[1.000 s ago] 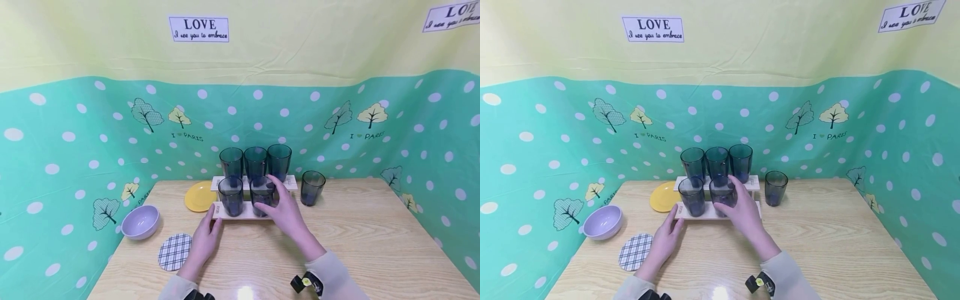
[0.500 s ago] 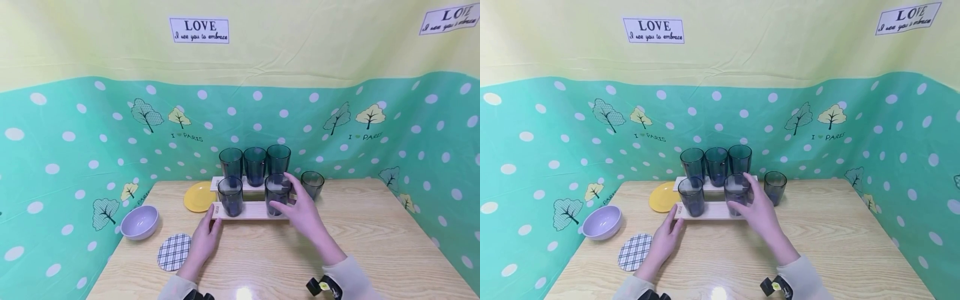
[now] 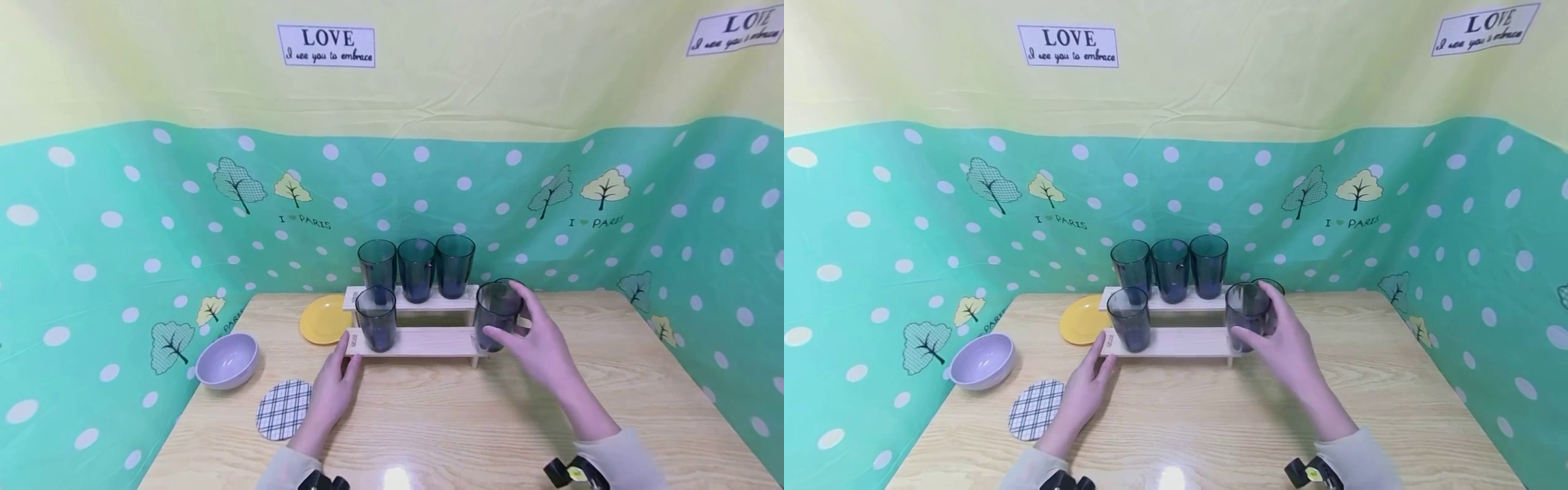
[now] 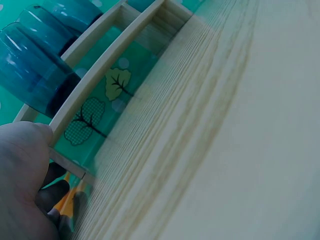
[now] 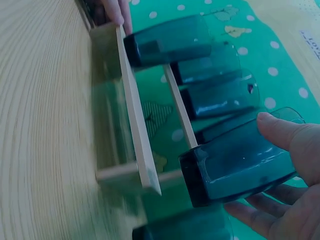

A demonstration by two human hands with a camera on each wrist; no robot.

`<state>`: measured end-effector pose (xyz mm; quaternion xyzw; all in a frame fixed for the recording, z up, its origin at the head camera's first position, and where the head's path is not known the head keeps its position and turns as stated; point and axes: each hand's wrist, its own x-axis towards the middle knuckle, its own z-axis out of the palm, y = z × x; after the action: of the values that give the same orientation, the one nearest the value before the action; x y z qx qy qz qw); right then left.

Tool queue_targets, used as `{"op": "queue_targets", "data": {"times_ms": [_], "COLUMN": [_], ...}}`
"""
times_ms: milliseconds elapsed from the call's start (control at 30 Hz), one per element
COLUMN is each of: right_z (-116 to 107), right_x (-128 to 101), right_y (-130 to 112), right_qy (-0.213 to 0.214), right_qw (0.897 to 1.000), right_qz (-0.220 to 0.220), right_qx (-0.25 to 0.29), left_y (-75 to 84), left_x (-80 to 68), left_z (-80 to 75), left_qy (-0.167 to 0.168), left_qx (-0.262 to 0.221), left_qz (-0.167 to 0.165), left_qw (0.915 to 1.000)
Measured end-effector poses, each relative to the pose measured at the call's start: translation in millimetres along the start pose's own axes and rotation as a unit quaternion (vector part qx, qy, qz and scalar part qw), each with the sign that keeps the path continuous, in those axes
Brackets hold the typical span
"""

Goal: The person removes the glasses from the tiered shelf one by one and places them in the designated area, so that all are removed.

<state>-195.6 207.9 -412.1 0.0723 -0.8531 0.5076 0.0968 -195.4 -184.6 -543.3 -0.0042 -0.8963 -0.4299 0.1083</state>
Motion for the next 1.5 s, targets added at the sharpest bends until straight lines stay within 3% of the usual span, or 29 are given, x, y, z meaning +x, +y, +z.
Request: {"op": "queue_targets", "data": {"times_ms": [567,967,1500], "right_z": [-51.3,-65.6,-69.0], "right_x": [-3.5,8.5,33.3], "right_y": [35.3,62.8,97.5], "right_qy": [0.047,0.068,0.084], "right_qw": [0.996,0.991,0.991], "right_qz": [-0.002,0.051,0.064], "right_qx": [-0.08,-0.099,-0.088], "left_y": [0.4,0.5,0.9], "left_x": [2.2,1.5,1.3], "left_z": [-1.0,-1.8,-1.0], "left_qy": [-0.006,-0.007,-0.007], "left_qx": [-0.005,-0.006,-0.009], "left_qz": [0.003,-0.003,-0.005], "left_qw": [1.0,0.9999,0.9999]}}
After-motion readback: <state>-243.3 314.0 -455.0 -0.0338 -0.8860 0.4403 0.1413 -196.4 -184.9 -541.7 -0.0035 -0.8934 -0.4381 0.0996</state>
